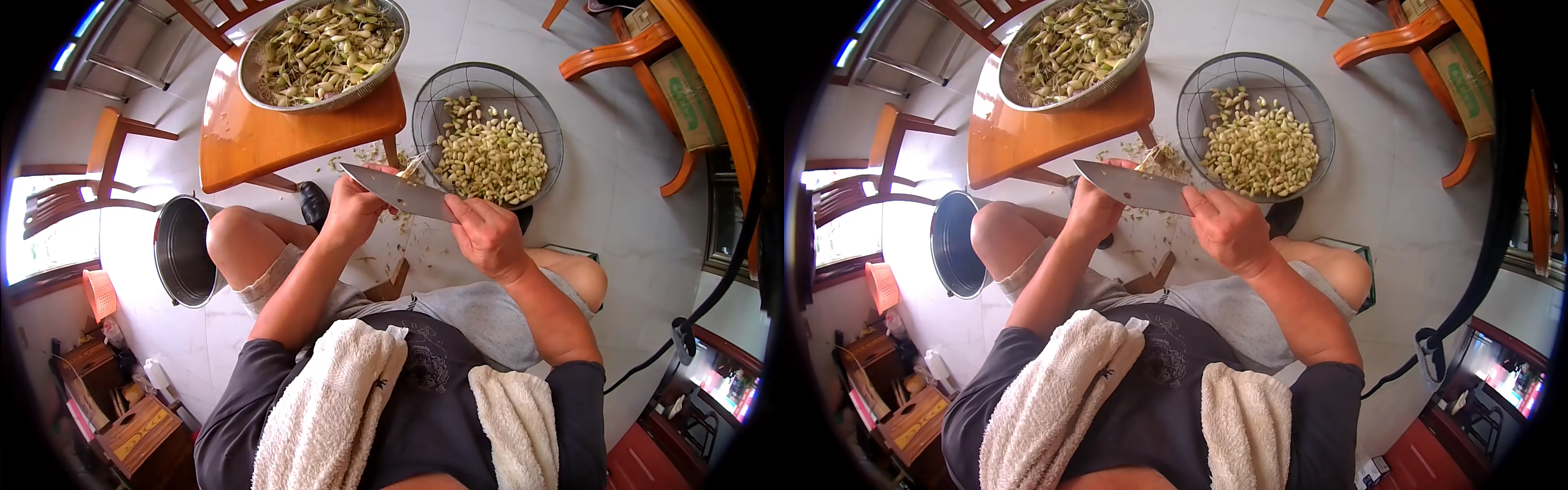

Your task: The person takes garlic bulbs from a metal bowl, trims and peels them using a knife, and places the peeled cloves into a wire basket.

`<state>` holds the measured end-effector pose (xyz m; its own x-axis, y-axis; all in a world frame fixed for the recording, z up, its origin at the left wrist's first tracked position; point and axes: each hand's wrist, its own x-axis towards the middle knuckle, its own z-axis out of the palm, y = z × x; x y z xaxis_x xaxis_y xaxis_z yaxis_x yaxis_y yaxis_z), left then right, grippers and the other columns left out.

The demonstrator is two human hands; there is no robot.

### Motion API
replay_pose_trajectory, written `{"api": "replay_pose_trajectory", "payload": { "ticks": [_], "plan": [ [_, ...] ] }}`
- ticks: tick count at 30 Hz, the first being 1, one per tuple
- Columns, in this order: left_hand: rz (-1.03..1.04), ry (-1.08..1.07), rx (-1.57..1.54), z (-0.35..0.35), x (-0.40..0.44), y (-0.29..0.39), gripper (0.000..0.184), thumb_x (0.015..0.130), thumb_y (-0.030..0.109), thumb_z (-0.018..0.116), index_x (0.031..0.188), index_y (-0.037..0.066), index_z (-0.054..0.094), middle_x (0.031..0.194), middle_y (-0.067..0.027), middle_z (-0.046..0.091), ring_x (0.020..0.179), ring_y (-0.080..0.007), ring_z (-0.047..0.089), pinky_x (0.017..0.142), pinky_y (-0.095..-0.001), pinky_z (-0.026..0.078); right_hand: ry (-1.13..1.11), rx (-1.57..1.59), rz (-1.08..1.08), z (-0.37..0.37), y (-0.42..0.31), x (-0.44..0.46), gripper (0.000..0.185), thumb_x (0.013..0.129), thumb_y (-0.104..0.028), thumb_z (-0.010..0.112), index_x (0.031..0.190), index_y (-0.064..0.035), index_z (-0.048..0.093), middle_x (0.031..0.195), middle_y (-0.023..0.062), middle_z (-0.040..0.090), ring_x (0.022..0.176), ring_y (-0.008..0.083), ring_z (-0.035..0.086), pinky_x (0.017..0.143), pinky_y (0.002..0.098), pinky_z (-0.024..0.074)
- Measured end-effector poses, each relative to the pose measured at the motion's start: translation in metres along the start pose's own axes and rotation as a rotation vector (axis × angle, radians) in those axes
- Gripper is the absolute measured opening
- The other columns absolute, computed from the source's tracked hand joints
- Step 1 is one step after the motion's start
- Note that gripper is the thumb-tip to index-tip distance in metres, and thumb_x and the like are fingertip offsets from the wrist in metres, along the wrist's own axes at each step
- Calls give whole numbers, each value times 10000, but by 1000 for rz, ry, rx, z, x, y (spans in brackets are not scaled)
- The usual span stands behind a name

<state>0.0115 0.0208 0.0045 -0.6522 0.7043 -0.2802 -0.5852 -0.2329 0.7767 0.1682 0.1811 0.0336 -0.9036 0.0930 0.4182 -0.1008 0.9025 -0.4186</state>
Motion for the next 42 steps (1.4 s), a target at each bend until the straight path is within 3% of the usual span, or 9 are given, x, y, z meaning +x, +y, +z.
{"api": "replay_pose_trajectory", "payload": {
  "ticks": [14,17,24,27,30,33,36,39,42],
  "plan": [
    [-64,19,-130,-7,-3,-7,247,727,-109,582,966,-49,565,804,-122,626,632,-189,608,534,-278,480,74,-50,-61,6,0,0,361,677,-22,656,1035,-10,613,711,59,548,616,219,577,546,317,483],
    [-47,-2,-80,-6,-6,-5,207,726,-116,580,921,-48,575,774,-119,624,618,-182,595,530,-271,468,39,1,-25,7,-1,-3,478,633,34,682,1098,-7,583,795,112,598,681,270,598,590,345,495],
    [-45,-109,0,-19,-24,4,90,846,30,629,894,-35,590,755,-108,620,622,-157,565,555,-253,451,-329,129,385,30,23,-17,109,786,-126,560,799,-30,612,731,207,606,721,388,596,627,465,471],
    [-44,-230,-110,-24,-29,10,101,855,35,619,939,-15,595,811,-97,626,693,-159,575,613,-268,465,-325,207,429,28,19,-17,116,794,-130,567,804,-24,616,710,200,601,703,383,595,619,458,470],
    [-66,-135,-129,-16,-27,13,137,849,84,635,973,40,596,839,-79,618,683,-158,546,608,-271,427,-229,288,451,24,11,-8,141,804,-146,575,796,-11,612,699,197,596,672,388,585,601,447,462],
    [-75,-187,-184,-22,-19,10,160,855,88,627,1006,41,598,874,-77,616,727,-162,558,658,-280,437,-205,351,470,22,13,-4,133,805,-138,591,798,-7,615,686,193,590,642,378,582,574,431,452],
    [43,-165,-192,-34,-5,0,177,859,62,616,1033,42,597,879,-87,614,745,-155,565,667,-280,444,-166,339,442,23,12,-3,118,821,-97,610,843,18,624,664,159,603,559,262,585,539,333,445],
    [47,33,-77,-33,-4,3,125,865,35,599,989,44,596,870,-94,613,729,-140,561,650,-263,435,-145,395,467,20,10,-1,126,828,-88,613,878,27,633,646,137,605,529,200,568,522,308,436],
    [-27,27,-170,-27,-7,11,59,871,22,585,927,33,568,864,-103,610,736,-140,574,648,-241,458,-97,407,441,18,9,-2,133,831,-74,613,911,30,636,666,125,613,551,177,569,533,285,441]
  ]
}}
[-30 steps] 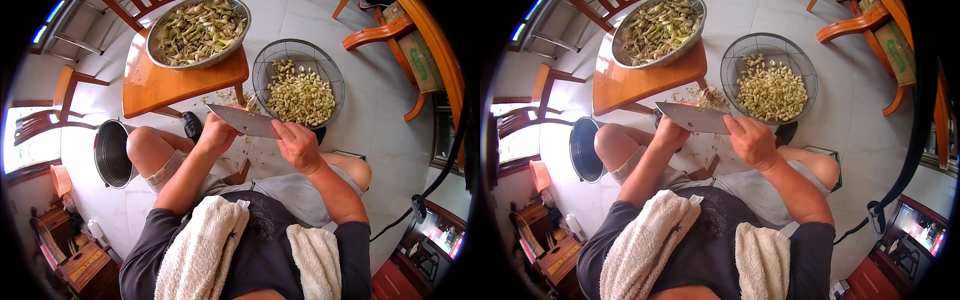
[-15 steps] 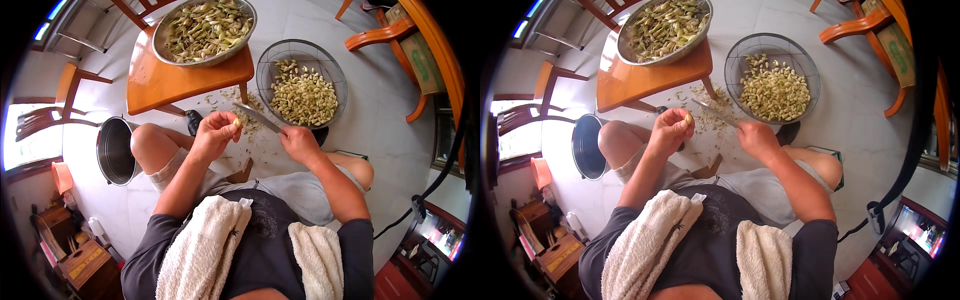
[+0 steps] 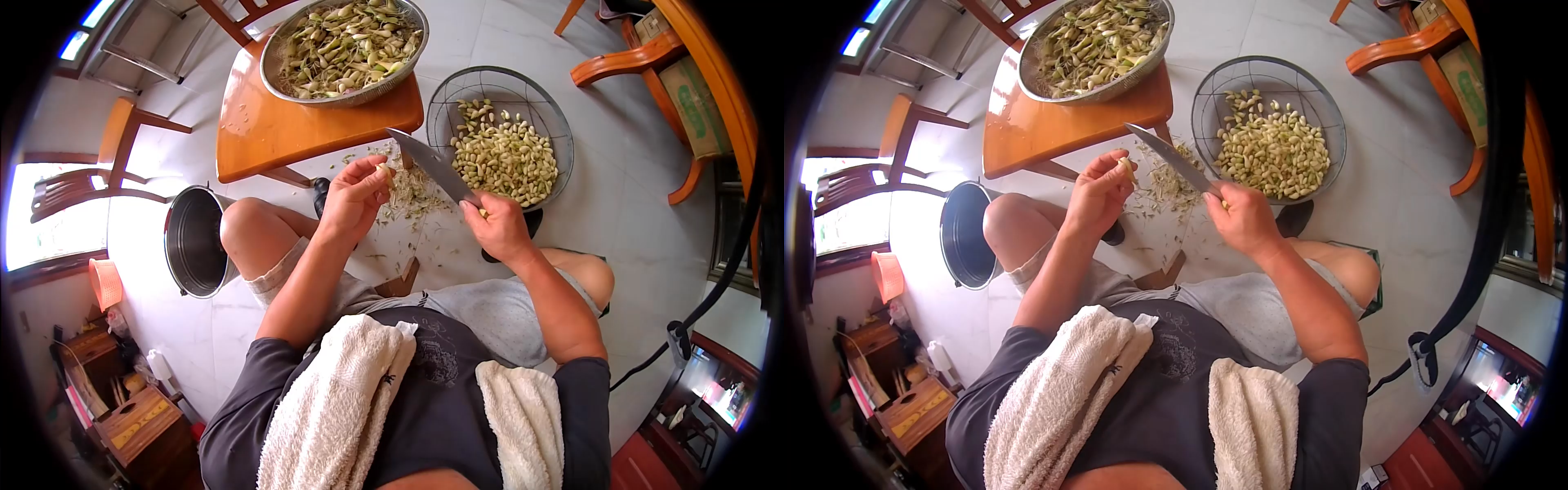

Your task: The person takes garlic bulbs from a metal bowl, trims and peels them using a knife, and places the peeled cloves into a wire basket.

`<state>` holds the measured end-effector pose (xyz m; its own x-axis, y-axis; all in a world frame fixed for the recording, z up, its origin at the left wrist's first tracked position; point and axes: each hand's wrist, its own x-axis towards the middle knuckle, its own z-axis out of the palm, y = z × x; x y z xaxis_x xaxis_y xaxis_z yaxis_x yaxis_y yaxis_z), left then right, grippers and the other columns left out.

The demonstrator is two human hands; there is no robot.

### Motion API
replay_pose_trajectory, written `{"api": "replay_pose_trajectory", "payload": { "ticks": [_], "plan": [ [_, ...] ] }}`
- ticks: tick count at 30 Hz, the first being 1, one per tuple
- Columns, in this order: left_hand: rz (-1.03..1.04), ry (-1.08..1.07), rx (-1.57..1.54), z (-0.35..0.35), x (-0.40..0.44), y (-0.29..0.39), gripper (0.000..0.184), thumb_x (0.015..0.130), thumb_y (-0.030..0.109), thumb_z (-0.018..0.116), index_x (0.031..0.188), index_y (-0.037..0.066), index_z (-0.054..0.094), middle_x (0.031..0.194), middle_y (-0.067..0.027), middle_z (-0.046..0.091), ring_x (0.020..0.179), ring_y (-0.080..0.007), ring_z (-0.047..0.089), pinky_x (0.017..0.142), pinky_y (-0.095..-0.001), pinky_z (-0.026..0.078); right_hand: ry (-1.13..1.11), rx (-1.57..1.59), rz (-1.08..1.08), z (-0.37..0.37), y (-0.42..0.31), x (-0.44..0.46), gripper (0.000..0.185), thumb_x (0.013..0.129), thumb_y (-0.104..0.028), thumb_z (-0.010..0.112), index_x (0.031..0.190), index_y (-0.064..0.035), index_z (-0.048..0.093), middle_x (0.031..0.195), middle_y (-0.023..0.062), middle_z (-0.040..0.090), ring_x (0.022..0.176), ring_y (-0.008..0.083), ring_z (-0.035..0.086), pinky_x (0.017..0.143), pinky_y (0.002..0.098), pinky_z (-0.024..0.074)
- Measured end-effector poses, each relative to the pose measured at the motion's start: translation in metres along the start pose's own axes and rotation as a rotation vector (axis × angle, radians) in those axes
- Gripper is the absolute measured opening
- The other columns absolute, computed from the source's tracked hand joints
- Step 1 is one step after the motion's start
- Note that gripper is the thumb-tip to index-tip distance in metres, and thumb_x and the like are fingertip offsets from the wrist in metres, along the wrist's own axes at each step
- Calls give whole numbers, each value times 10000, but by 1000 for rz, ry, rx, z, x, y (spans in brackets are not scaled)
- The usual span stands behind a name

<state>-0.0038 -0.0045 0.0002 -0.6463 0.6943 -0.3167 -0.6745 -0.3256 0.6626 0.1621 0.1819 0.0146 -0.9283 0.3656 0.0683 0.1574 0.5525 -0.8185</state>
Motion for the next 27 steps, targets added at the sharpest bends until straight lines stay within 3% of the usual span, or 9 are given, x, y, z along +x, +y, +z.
{"api": "replay_pose_trajectory", "payload": {
  "ticks": [9,12,27],
  "plan": [
    [-123,115,-234,-2,7,-12,81,869,-4,569,921,14,511,878,-109,613,779,-194,619,683,-269,539,113,-30,-178,0,-16,-5,166,824,-61,632,959,35,632,764,152,639,641,236,625,594,309,483],
    [-114,110,-203,4,7,-18,87,866,-15,567,926,12,510,896,-118,618,778,-196,619,682,-270,536,153,-51,-212,5,-15,-4,126,807,-65,613,920,-16,637,728,140,615,609,297,592,550,357,466],
    [83,41,-34,9,4,-26,125,841,-58,585,938,0,532,902,-123,629,809,-206,631,728,-310,528,127,-112,-217,8,-7,-5,129,799,-61,611,923,-26,624,706,129,602,625,305,592,554,368,464]
  ]
}}
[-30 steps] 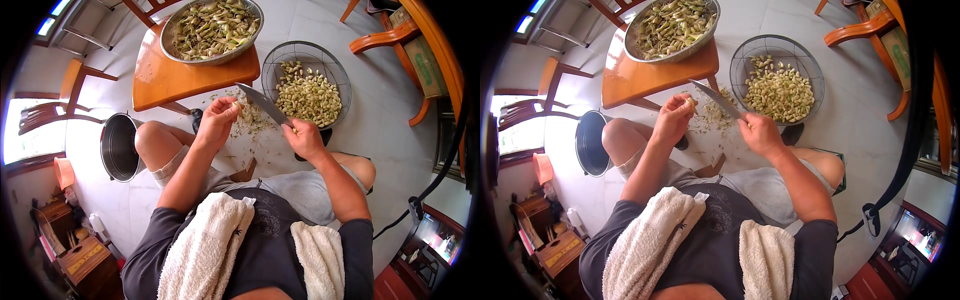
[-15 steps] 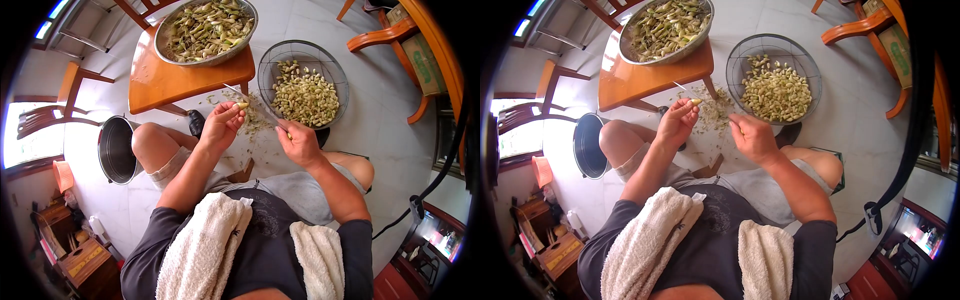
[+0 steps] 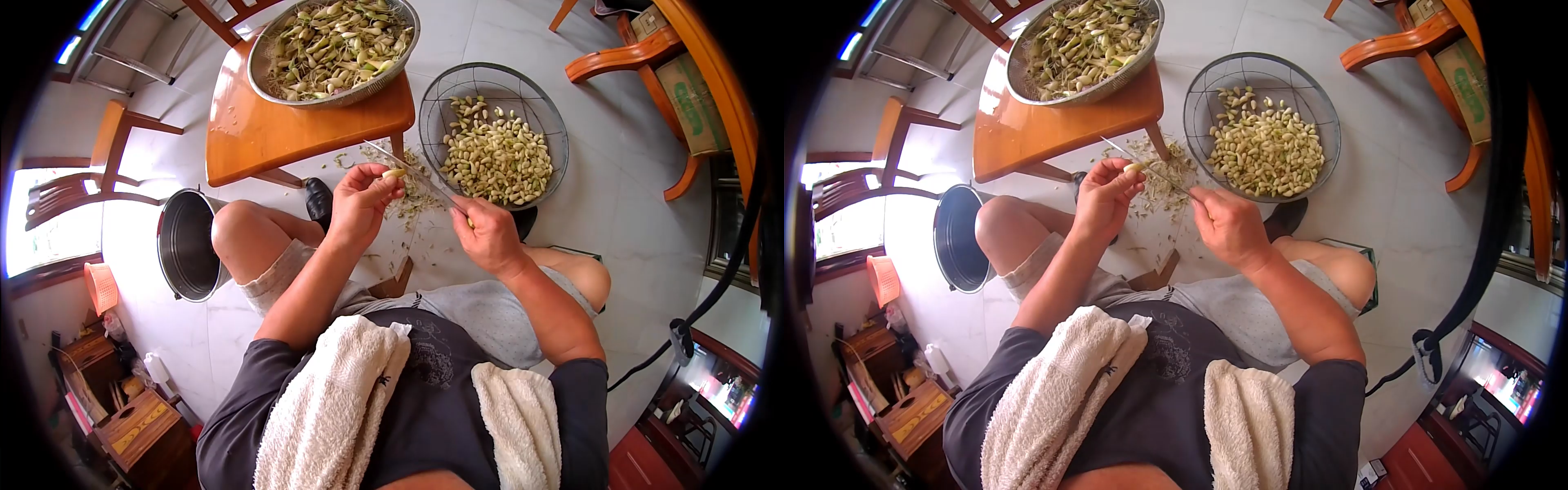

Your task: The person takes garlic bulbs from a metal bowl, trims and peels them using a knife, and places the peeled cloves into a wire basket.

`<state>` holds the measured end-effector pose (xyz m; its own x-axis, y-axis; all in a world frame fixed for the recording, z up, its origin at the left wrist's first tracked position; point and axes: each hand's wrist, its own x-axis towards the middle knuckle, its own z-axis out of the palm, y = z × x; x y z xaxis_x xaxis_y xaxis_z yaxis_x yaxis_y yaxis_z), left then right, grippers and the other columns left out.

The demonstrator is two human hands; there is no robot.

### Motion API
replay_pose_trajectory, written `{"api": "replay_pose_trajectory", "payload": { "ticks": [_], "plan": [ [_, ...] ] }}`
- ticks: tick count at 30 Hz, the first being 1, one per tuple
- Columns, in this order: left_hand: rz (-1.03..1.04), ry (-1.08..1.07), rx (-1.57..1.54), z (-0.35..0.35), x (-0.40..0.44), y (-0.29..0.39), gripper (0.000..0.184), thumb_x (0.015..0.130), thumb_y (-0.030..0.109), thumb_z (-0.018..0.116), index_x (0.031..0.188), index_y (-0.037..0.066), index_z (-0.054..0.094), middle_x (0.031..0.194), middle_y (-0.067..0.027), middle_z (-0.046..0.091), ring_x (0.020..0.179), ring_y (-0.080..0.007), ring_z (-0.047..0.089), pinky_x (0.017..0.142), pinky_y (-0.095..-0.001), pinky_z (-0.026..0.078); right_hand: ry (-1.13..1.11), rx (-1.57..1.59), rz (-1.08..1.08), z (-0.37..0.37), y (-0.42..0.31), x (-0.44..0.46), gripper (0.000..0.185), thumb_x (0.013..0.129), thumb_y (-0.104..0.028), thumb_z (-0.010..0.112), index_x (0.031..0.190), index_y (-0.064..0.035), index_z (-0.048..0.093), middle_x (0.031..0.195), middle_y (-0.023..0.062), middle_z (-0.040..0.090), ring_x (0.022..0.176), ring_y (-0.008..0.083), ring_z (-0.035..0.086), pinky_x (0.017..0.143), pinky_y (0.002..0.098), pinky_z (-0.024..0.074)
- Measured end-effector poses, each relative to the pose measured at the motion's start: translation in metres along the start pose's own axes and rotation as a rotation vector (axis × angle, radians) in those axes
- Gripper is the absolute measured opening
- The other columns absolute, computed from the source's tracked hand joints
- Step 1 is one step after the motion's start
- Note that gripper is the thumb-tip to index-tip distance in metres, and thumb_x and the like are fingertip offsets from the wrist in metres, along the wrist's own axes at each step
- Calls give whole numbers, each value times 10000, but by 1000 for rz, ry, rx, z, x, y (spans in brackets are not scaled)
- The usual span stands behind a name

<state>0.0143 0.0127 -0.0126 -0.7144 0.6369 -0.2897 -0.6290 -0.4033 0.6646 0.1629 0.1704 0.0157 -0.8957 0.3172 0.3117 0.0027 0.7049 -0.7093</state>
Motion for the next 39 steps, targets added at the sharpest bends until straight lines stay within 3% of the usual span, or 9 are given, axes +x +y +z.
{"api": "replay_pose_trajectory", "payload": {
  "ticks": [9,12,15,21,27,30,31,36,39],
  "plan": [
    [66,-36,92,-1,2,-1,134,833,-52,593,947,11,563,919,-105,619,825,-193,620,722,-299,510,-11,-16,5,-1,-1,-2,134,794,-55,606,924,-29,625,725,135,609,652,314,595,571,373,470],
    [121,-111,54,-5,1,1,139,844,-71,571,968,-12,548,939,-125,632,814,-206,637,738,-314,530,-93,37,118,5,-1,-9,114,806,-91,588,887,-20,625,732,169,612,678,353,594,604,405,478],
    [172,-214,5,0,-3,13,165,839,-74,571,983,5,560,990,-124,627,847,-204,632,753,-316,523,-398,-109,313,13,23,-23,136,811,-134,567,823,-8,617,729,206,607,718,394,590,640,447,477],
    [132,-276,-72,-11,-3,21,158,823,-81,583,951,12,594,1061,-145,604,925,-202,614,790,-327,510,-278,-105,413,6,24,-14,169,795,-160,576,769,5,599,695,233,597,715,413,589,648,471,476],
    [83,-207,32,3,-3,23,97,843,-51,583,932,-21,605,966,-137,636,849,-205,634,731,-303,526,-228,-63,430,-3,22,-3,177,785,-165,589,767,10,600,706,237,599,721,416,590,650,463,475],
    [-16,-146,72,7,4,14,74,854,-22,589,926,-34,603,884,-129,648,773,-203,637,668,-292,531,-251,-119,488,-11,28,-3,175,788,-161,616,839,6,630,722,203,618,716,377,607,652,407,475],
    [-39,-89,125,8,11,7,81,849,3,610,918,-38,600,860,-131,651,697,-179,612,596,-276,500,-289,-153,510,-14,29,-3,173,787,-157,600,833,7,630,745,214,620,741,385,607,676,422,477],
    [-112,-121,350,54,55,-22,98,804,28,667,845,-35,605,726,-86,619,572,-119,533,510,-232,411,-529,-366,554,-10,47,-19,196,795,-182,588,870,-10,644,842,216,634,827,374,608,755,434,478],
    [-104,-147,501,101,87,-44,96,772,18,693,784,-28,610,634,-51,581,506,-104,515,430,-228,389,-802,-479,498,8,61,-29,205,796,-195,565,868,-24,651,900,210,642,880,377,608,796,444,481]
  ]
}}
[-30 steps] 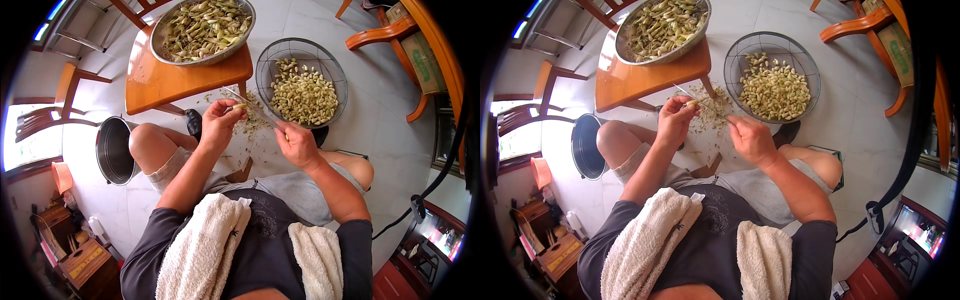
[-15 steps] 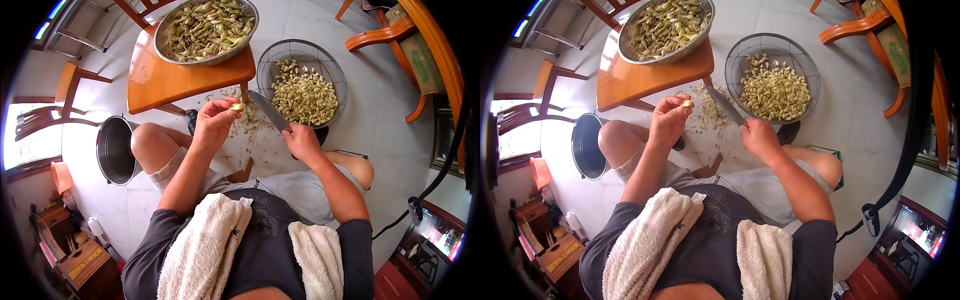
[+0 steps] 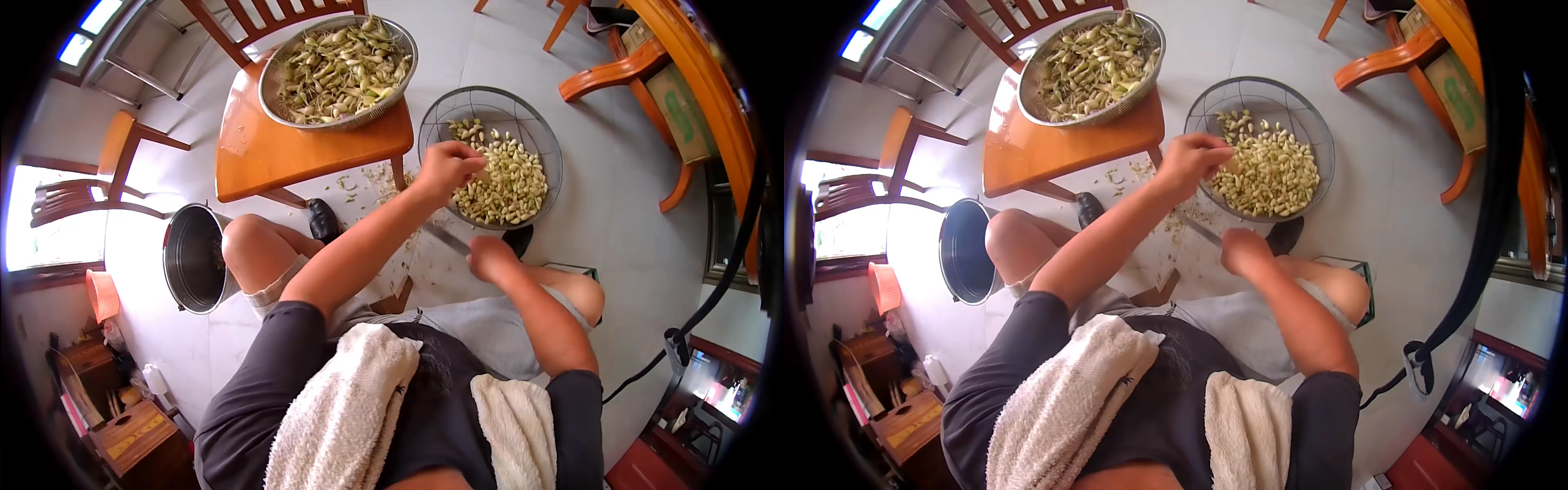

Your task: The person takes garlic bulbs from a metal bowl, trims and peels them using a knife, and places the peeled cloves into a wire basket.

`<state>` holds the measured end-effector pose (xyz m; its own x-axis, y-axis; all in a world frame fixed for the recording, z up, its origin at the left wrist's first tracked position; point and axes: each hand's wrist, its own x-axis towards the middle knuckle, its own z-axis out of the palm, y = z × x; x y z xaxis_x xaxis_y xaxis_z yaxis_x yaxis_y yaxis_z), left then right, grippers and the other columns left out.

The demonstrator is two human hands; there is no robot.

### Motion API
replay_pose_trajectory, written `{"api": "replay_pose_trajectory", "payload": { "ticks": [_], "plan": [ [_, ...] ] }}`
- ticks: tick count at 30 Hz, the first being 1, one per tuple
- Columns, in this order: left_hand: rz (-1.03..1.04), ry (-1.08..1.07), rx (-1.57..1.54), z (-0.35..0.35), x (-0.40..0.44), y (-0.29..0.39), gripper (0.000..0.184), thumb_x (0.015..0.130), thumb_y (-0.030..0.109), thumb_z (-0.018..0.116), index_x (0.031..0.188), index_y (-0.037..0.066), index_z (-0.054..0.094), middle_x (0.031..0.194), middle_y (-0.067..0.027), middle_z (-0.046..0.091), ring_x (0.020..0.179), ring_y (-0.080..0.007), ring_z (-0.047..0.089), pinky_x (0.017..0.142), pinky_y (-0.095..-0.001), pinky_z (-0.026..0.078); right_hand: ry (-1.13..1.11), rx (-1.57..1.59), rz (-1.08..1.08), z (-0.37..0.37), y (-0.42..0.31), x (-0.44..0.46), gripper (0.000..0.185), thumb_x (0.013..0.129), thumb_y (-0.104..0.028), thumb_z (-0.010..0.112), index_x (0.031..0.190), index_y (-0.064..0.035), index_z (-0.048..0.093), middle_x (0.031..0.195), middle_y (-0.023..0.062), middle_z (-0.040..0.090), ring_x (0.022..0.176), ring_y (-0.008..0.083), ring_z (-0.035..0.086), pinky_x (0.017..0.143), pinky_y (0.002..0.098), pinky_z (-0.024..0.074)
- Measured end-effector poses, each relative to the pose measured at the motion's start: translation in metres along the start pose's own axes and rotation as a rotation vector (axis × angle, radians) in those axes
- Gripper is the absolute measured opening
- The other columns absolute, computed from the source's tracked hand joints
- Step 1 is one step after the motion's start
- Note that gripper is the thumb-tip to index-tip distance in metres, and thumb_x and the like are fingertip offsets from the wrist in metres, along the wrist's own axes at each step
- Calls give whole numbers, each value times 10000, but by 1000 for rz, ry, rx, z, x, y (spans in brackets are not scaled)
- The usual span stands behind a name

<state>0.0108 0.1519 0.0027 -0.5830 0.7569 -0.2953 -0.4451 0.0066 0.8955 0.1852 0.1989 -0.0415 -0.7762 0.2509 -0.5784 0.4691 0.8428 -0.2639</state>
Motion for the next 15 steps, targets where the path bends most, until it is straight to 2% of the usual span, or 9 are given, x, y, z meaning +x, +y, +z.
{"api": "replay_pose_trajectory", "payload": {
  "ticks": [1,4,8,9,11,12,13,15],
  "plan": [
    [-16,5,19,12,15,-2,99,764,14,699,768,-27,610,623,-48,577,491,-100,511,406,-228,380,-42,-4,4,3,-2,1,204,793,-193,567,868,-21,650,897,211,641,885,377,608,793,447,482],
    [41,-63,1,35,33,5,110,776,17,691,800,-51,609,651,-59,576,515,-109,516,429,-231,392,-124,-26,-54,-1,-10,-3,219,744,-52,506,894,5,656,928,238,641,915,373,615,805,422,488],
    [100,-137,333,23,8,51,144,808,84,662,866,-44,629,679,-66,609,538,-107,545,465,-231,441,-163,-18,-62,-13,-16,-5,218,740,-40,499,883,14,655,926,248,638,913,380,615,798,427,487],
    [153,-127,452,11,-1,69,165,821,115,654,895,-33,641,681,-63,615,544,-105,551,477,-231,450,-149,-17,-70,-11,-15,-5,191,752,-87,529,866,1,654,906,230,640,893,378,613,782,436,488],
    [254,0,647,-28,-5,106,192,842,172,635,935,7,665,675,-43,621,562,-99,562,497,-228,461,-123,-14,-80,-7,-12,-6,176,775,-181,588,832,-27,652,867,194,644,853,375,609,750,455,490],
    [283,155,684,-48,-6,124,197,847,189,625,935,21,676,698,-45,641,561,-96,571,500,-229,464,-129,-12,-100,-5,-12,-7,176,775,-179,585,831,-26,652,862,193,643,846,376,608,745,456,489],
    [402,310,849,-73,-3,144,178,809,168,651,905,24,692,766,-92,681,617,-134,621,571,-284,502,-133,-12,-120,-5,-12,-9,175,775,-177,582,830,-26,651,856,193,642,839,376,608,740,456,489],
    [474,426,1058,-136,18,170,160,773,147,660,889,44,700,772,-99,684,630,-156,628,602,-297,506,-148,-20,-145,-5,-13,-11,173,773,-170,573,828,-26,651,847,194,640,828,378,607,732,458,488]
  ]
}}
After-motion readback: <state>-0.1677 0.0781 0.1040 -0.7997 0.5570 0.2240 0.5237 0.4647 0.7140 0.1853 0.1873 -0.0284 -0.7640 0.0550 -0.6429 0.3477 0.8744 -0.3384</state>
